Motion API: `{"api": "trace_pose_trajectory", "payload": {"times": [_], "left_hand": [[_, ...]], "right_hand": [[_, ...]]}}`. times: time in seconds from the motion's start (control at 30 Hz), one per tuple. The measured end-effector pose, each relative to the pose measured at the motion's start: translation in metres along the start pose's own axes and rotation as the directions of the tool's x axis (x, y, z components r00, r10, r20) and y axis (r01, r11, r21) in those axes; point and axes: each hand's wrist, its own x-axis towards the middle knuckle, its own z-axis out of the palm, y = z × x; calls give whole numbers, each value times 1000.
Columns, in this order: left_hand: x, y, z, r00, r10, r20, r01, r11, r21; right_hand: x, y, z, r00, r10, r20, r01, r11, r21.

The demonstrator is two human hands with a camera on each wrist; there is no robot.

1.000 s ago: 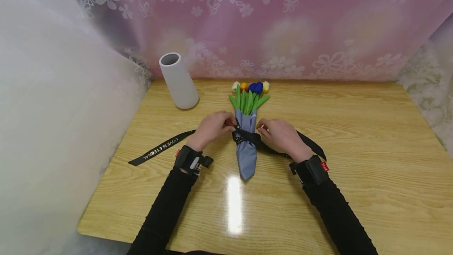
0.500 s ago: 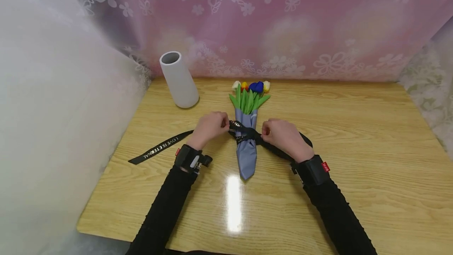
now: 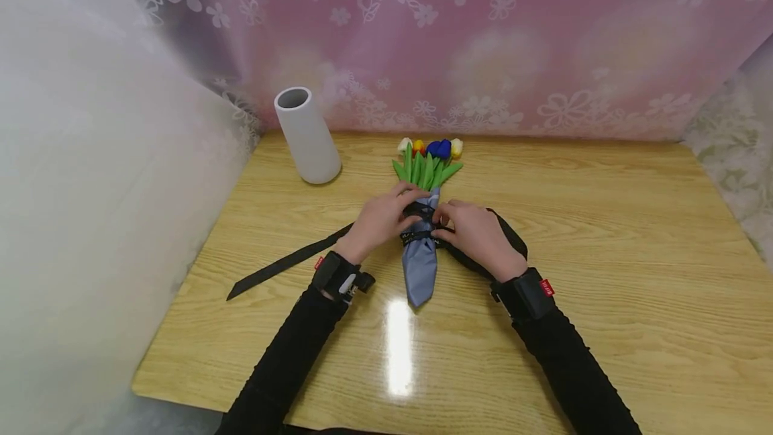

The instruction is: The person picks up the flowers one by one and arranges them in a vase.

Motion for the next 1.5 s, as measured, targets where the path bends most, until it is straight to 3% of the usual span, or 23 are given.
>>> {"api": "trace_pose_trajectory", "payload": {"times": [0.13, 0.27, 0.47, 0.57, 0.67, 0.83, 0.9, 1.0, 1.17, 1.3, 1.5], "left_hand": [[0, 4, 4, 1000, -11, -3, 11, 1000, 19], [-1, -4, 0, 994, -107, -33, 107, 994, -1], [-8, -27, -12, 954, -297, -33, 298, 955, 8], [-13, -33, -16, 940, -339, -25, 340, 940, 21], [-14, -34, -17, 952, -304, -35, 304, 953, 13], [-3, -19, -8, 993, -102, -66, 101, 995, -11], [1, -12, -1, 998, -26, -61, 26, 1000, 10], [4, -3, 8, 999, 31, -32, -30, 999, 25], [3, 5, 15, 1000, 5, 8, -6, 997, 79], [3, 8, 19, 999, -12, 40, 7, 994, 112], [3, 11, 20, 1000, -4, -9, 5, 994, 111]], "right_hand": [[0, -1, 5, 999, 29, 40, -29, 1000, -1], [0, 0, 2, 997, 44, 64, -43, 999, -13], [-2, 4, -8, 989, 81, 127, -76, 996, -42], [-3, 5, -10, 985, 90, 150, -84, 996, -42], [-3, 6, -7, 991, 72, 113, -70, 997, -25], [0, 1, 5, 1000, 2, 13, -2, 1000, -9], [1, -1, 9, 1000, -18, 9, 18, 1000, -17], [1, -5, 11, 999, -29, 27, 30, 999, -26], [0, -4, 5, 998, -51, 41, 51, 999, 11], [0, -1, -1, 992, -62, 107, 52, 994, 93], [0, 1, -6, 972, -66, 226, 17, 977, 211]]}}
